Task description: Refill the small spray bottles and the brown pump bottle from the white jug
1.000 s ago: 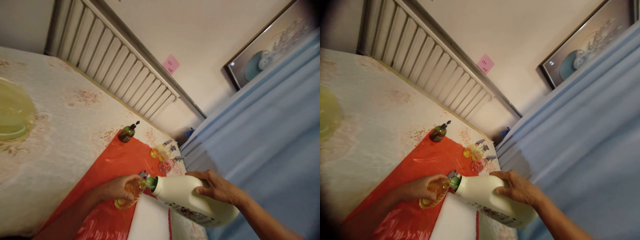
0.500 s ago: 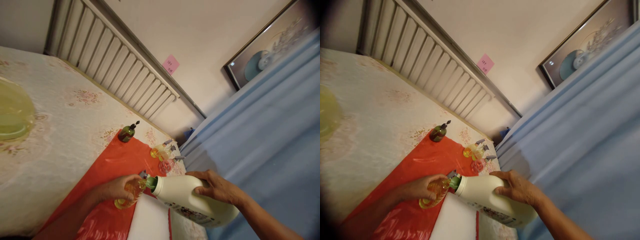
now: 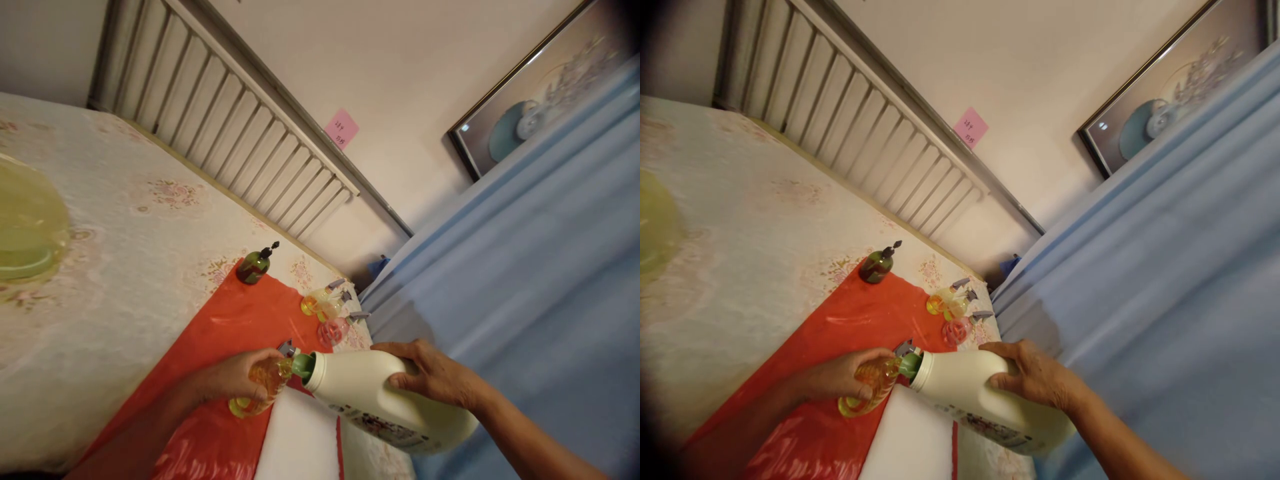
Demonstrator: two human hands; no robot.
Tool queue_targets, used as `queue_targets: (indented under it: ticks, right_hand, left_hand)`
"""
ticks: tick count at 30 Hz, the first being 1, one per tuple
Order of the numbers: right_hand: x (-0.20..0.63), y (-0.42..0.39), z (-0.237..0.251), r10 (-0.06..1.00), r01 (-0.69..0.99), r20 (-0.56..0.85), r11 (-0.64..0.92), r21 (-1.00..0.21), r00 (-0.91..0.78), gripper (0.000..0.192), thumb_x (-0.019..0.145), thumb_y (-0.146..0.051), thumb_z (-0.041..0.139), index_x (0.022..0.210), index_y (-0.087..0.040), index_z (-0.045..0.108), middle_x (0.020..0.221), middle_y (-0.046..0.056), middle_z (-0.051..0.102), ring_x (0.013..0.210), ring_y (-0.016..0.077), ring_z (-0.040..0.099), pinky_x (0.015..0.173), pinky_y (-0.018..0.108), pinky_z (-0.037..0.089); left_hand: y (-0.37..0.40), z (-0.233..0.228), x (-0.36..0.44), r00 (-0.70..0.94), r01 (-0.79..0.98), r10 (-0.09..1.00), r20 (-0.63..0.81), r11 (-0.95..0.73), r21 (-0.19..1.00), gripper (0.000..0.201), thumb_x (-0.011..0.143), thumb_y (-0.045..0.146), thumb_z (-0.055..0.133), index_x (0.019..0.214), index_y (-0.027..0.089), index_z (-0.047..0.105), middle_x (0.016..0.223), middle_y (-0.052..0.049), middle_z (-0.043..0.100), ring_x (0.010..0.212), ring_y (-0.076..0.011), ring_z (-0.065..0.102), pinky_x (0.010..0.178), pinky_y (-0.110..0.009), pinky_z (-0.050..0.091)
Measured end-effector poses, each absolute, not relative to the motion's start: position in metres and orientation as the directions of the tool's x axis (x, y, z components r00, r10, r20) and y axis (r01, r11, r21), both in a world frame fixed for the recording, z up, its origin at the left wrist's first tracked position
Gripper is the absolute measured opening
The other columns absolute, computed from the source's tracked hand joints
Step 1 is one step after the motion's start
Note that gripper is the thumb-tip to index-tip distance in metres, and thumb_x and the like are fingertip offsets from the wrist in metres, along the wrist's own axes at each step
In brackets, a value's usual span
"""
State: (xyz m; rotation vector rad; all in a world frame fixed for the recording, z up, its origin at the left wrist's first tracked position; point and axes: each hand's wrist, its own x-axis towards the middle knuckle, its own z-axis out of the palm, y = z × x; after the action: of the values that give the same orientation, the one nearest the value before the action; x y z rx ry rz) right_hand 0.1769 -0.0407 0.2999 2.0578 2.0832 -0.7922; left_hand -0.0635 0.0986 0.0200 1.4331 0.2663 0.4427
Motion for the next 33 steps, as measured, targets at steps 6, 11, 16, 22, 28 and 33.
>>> queue_targets:
  ticks: [6, 11, 16, 22, 28, 33]
  right_hand:
    - [0.178, -0.0411, 0.2999, 0.899, 0.958, -0.431, -0.054, -0.283, -0.077, 0.052, 0.088, -0.055, 0.062, 0.128, -0.022, 0.063, 0.098, 0.004, 0.074, 0.083, 0.0225, 0.066, 0.067, 0.027, 0.047]
    - [0.1795, -0.0406, 0.2996, 0.903, 0.964, -0.425, -0.057, -0.261, -0.062, 0.055, 0.087, -0.055, 0.062, 0.131, -0.023, 0.062, 0.097, 0.004, 0.074, 0.082, 0.0224, 0.066, 0.067, 0.027, 0.048]
    - [0.1808, -0.0403, 0.3, 0.902, 0.965, -0.426, -0.045, -0.259, -0.072, 0.053, 0.088, -0.054, 0.062, 0.131, -0.023, 0.062, 0.097, 0.003, 0.073, 0.081, 0.0215, 0.065, 0.066, 0.027, 0.047]
    - [0.1801, -0.0387, 0.2998, 0.9, 0.967, -0.429, -0.038, -0.252, -0.077, 0.052, 0.087, -0.055, 0.062, 0.128, -0.023, 0.063, 0.097, 0.003, 0.073, 0.082, 0.0214, 0.065, 0.067, 0.027, 0.047]
    - [0.1799, -0.039, 0.3002, 0.899, 0.968, -0.433, -0.047, -0.246, -0.066, 0.053, 0.087, -0.055, 0.062, 0.129, -0.022, 0.063, 0.097, 0.003, 0.074, 0.083, 0.022, 0.066, 0.067, 0.027, 0.048]
    - [0.1794, -0.0393, 0.3014, 0.901, 0.971, -0.431, -0.051, -0.232, -0.056, 0.056, 0.087, -0.054, 0.062, 0.133, -0.022, 0.06, 0.098, 0.004, 0.074, 0.083, 0.0224, 0.067, 0.069, 0.028, 0.049]
  left_hand:
    - [0.1003, 0.0164, -0.0615, 0.893, -0.157, 0.437, 0.107, 0.081, 0.984, 0.061, 0.066, 0.015, 0.067, 0.126, 0.023, 0.058, 0.114, 0.0, 0.072, 0.104, -0.0267, 0.067, 0.087, -0.033, 0.052]
    - [0.1014, 0.0133, -0.0593, 0.896, -0.147, 0.435, 0.092, 0.095, 0.985, 0.062, 0.065, 0.013, 0.067, 0.126, 0.025, 0.058, 0.112, 0.001, 0.072, 0.103, -0.0247, 0.067, 0.085, -0.032, 0.052]
    - [0.0999, 0.016, -0.0611, 0.894, -0.154, 0.436, 0.099, 0.092, 0.984, 0.061, 0.066, 0.012, 0.066, 0.125, 0.024, 0.059, 0.109, 0.002, 0.073, 0.101, -0.0238, 0.066, 0.084, -0.03, 0.051]
    - [0.1006, 0.0158, -0.0614, 0.9, -0.155, 0.424, 0.103, 0.089, 0.984, 0.063, 0.067, 0.014, 0.066, 0.128, 0.025, 0.057, 0.121, -0.001, 0.07, 0.102, -0.0241, 0.066, 0.084, -0.031, 0.052]
    - [0.1008, 0.0155, -0.0609, 0.894, -0.139, 0.439, 0.094, 0.072, 0.988, 0.063, 0.067, 0.013, 0.067, 0.128, 0.025, 0.057, 0.12, 0.001, 0.07, 0.111, -0.0249, 0.063, 0.089, -0.029, 0.05]
    - [0.0997, 0.019, -0.0611, 0.897, -0.118, 0.437, 0.069, 0.085, 0.989, 0.062, 0.066, 0.014, 0.067, 0.126, 0.026, 0.058, 0.115, 0.002, 0.071, 0.105, -0.0241, 0.065, 0.084, -0.028, 0.051]
